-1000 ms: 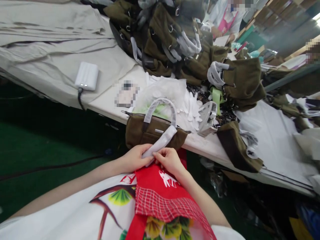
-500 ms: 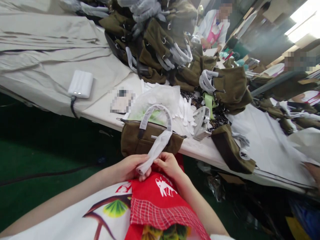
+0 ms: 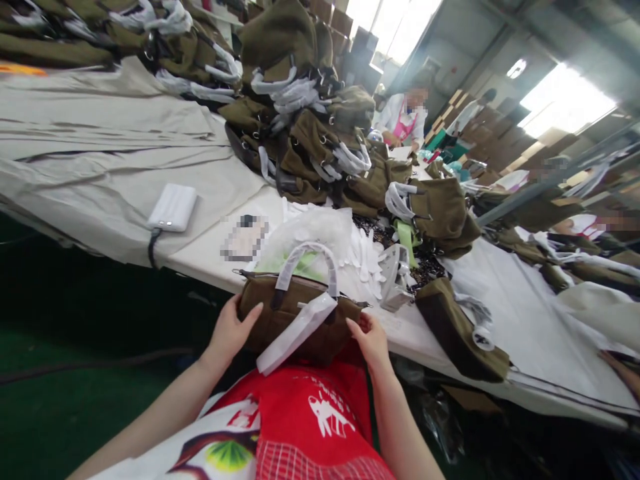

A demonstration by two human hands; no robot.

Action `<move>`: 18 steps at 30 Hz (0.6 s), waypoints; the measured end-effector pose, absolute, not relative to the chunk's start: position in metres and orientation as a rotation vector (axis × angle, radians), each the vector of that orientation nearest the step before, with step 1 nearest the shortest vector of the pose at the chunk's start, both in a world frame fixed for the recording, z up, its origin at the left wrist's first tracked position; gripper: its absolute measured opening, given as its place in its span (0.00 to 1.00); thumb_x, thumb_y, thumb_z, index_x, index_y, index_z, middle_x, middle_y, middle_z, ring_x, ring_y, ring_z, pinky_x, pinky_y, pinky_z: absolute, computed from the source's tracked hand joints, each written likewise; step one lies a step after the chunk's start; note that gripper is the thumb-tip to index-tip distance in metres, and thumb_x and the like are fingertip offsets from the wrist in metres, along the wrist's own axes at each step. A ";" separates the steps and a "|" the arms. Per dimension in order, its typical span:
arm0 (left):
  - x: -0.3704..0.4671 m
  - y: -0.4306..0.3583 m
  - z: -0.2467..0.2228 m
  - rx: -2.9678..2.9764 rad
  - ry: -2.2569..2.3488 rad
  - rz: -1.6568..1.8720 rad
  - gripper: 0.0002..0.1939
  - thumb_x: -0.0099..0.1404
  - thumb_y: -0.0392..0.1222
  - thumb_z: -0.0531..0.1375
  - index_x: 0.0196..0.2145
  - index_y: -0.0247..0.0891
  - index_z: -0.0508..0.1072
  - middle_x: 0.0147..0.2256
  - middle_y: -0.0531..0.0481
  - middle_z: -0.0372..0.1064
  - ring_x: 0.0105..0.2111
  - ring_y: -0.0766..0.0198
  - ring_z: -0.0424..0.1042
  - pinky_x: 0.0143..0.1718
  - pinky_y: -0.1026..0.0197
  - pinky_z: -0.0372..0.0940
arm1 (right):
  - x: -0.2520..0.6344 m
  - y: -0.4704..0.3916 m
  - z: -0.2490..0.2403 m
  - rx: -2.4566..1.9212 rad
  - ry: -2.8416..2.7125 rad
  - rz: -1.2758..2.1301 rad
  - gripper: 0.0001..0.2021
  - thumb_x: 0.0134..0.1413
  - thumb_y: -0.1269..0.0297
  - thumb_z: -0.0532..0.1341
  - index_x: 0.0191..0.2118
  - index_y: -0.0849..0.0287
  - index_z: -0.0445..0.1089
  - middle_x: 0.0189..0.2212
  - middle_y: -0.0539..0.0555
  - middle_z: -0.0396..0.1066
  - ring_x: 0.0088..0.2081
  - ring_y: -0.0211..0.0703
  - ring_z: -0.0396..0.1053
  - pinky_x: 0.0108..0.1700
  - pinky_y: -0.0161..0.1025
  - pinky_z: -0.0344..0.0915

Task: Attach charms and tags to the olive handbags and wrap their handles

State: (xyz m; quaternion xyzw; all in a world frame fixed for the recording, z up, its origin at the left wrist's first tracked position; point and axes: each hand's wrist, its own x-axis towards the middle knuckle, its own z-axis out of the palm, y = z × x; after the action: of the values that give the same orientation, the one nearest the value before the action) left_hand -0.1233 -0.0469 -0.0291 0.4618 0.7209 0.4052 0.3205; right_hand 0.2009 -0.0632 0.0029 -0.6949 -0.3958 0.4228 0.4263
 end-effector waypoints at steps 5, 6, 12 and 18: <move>-0.122 -0.048 -0.027 1.039 1.855 0.972 0.37 0.50 0.59 0.66 0.51 0.32 0.68 0.49 0.34 0.73 0.49 0.44 0.73 0.50 0.48 0.69 | 0.187 -0.071 -0.006 -1.596 -0.876 1.339 0.24 0.34 0.54 0.76 0.38 0.63 0.75 0.36 0.59 0.79 0.39 0.56 0.77 0.42 0.48 0.74; -0.125 -0.048 -0.024 1.009 1.812 0.979 0.36 0.49 0.58 0.67 0.50 0.33 0.70 0.47 0.36 0.75 0.47 0.45 0.75 0.49 0.49 0.70 | 0.186 -0.073 -0.006 -1.585 -0.866 1.377 0.25 0.32 0.55 0.76 0.38 0.63 0.76 0.35 0.59 0.80 0.39 0.57 0.77 0.42 0.49 0.74; -0.128 -0.045 0.014 0.777 1.605 1.141 0.29 0.45 0.54 0.70 0.41 0.33 0.77 0.35 0.44 0.80 0.37 0.50 0.78 0.38 0.54 0.73 | 0.187 -0.084 0.007 -1.462 -0.759 1.369 0.23 0.29 0.55 0.78 0.35 0.61 0.78 0.34 0.57 0.80 0.40 0.59 0.77 0.47 0.53 0.72; -0.093 -0.026 0.080 0.355 1.382 1.152 0.22 0.53 0.41 0.68 0.47 0.34 0.75 0.25 0.50 0.78 0.24 0.58 0.77 0.31 0.53 0.74 | 0.200 -0.094 0.044 -1.267 -0.819 1.342 0.30 0.29 0.56 0.78 0.44 0.58 0.77 0.41 0.56 0.79 0.45 0.57 0.75 0.50 0.51 0.71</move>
State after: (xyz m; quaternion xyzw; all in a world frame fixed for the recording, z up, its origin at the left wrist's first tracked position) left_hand -0.0930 -0.0257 0.0803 0.1535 0.5980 0.4987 0.6084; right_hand 0.1997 -0.0944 0.0438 -0.5311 -0.3433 0.5626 0.5325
